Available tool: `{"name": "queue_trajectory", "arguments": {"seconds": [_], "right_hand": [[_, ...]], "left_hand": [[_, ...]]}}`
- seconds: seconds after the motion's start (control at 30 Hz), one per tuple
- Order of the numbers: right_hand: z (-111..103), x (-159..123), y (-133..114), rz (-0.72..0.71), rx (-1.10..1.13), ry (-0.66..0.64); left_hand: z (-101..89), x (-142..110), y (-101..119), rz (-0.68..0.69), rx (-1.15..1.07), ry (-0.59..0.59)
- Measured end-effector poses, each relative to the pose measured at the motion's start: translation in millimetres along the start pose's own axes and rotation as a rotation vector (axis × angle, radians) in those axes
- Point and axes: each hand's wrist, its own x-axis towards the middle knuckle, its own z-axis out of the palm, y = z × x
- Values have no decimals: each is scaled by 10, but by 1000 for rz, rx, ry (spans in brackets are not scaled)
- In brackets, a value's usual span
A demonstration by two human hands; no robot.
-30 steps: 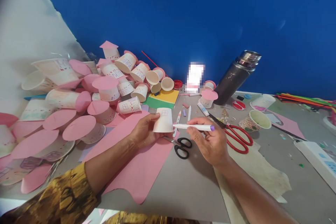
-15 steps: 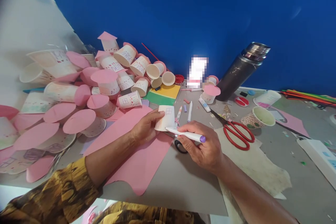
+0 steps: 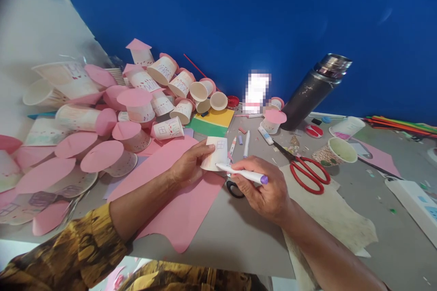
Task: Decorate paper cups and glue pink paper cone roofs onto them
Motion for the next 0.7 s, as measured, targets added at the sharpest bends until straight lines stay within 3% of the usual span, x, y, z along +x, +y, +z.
{"name": "queue_trajectory", "arguments": {"seconds": [0.33, 0.57, 0.7], "right_hand": [[-21, -21, 18, 55, -25, 34], [-6, 5, -26, -109, -43, 21], [-4, 6, -16, -123, -10, 19]], "left_hand": [[-24, 25, -34, -34, -57, -10], [39, -28, -38, 38, 71, 38], [76, -65, -19, 45, 106, 47]]}}
